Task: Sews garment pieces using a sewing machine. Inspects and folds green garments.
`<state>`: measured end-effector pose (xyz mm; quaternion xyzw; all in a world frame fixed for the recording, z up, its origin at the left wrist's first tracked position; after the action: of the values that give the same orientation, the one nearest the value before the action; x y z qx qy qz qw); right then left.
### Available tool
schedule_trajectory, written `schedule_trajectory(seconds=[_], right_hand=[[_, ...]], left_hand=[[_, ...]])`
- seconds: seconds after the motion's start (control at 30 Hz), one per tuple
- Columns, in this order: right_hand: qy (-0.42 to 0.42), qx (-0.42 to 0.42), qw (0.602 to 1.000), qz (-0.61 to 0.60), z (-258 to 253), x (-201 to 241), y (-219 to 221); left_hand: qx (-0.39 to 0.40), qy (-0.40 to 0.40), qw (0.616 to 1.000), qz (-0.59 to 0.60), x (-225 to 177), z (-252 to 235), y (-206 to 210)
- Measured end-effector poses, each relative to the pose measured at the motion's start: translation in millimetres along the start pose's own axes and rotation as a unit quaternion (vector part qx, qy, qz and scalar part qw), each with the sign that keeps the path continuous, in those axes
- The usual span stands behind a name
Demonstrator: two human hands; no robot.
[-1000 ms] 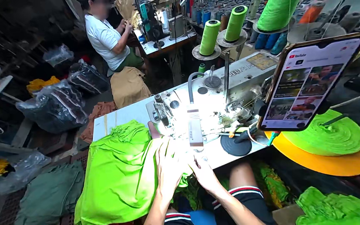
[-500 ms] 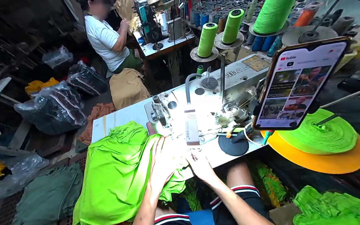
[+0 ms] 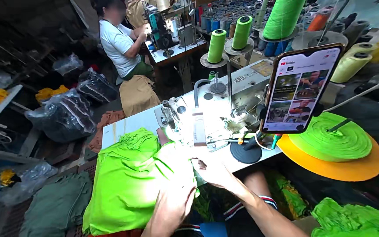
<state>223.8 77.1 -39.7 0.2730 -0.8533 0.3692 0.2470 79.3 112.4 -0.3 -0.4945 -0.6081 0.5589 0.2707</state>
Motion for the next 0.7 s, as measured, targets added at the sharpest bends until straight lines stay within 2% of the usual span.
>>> schedule_trajectory(seconds=[0.1, 0.17, 0.2, 0.27, 0.33, 0.4, 0.5, 0.53, 0.6, 0.67, 0.7], right_hand=[[-0.119, 0.143, 0.98, -0.07, 5, 35, 3], [-0.133, 0.202, 0.963, -0.119, 22, 33, 11], [-0.109, 0.214, 0.961, -0.136, 31, 26, 15], [-0.055, 0.202, 0.966, -0.151, 47, 9, 21], [0.002, 0.168, 0.971, -0.168, 53, -2, 23], [0.022, 0.135, 0.975, -0.177, 52, -10, 25], [0.041, 0.125, 0.977, -0.168, 42, -18, 27], [0.032, 0.119, 0.979, -0.16, 38, -19, 26], [0.023, 0.114, 0.983, -0.143, 30, -21, 24], [0.025, 0.121, 0.983, -0.133, 24, -25, 24], [0.021, 0.118, 0.984, -0.133, 22, -25, 22]], left_hand=[[-0.007, 0.051, 0.999, -0.014, -18, 2, 0], [0.017, 0.05, 0.998, -0.014, -2, -2, 2], [0.038, 0.033, 0.999, -0.018, 15, -9, 3], [0.094, -0.01, 0.995, -0.032, 55, -26, -2], [0.115, -0.016, 0.992, -0.046, 85, -37, -10], [0.104, -0.001, 0.994, -0.032, 85, -45, -22], [0.174, -0.063, 0.983, -0.011, 59, -54, -39], [0.175, -0.071, 0.982, -0.007, 52, -56, -42], [0.11, -0.039, 0.993, -0.005, 46, -55, -44], [0.009, 0.018, 1.0, -0.011, 45, -51, -41], [-0.008, 0.029, 0.999, -0.012, 41, -50, -39]])
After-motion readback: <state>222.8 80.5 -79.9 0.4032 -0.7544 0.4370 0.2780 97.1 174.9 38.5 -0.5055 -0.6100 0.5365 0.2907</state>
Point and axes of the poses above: each hand's wrist, its own z-axis away from the middle knuckle, its own y-axis out of the palm, x = y × z, the point moved 9 cm from there along -z, towards the middle knuckle, and after that the axes turned 14 degrees about -y, right-handed, at the moved point
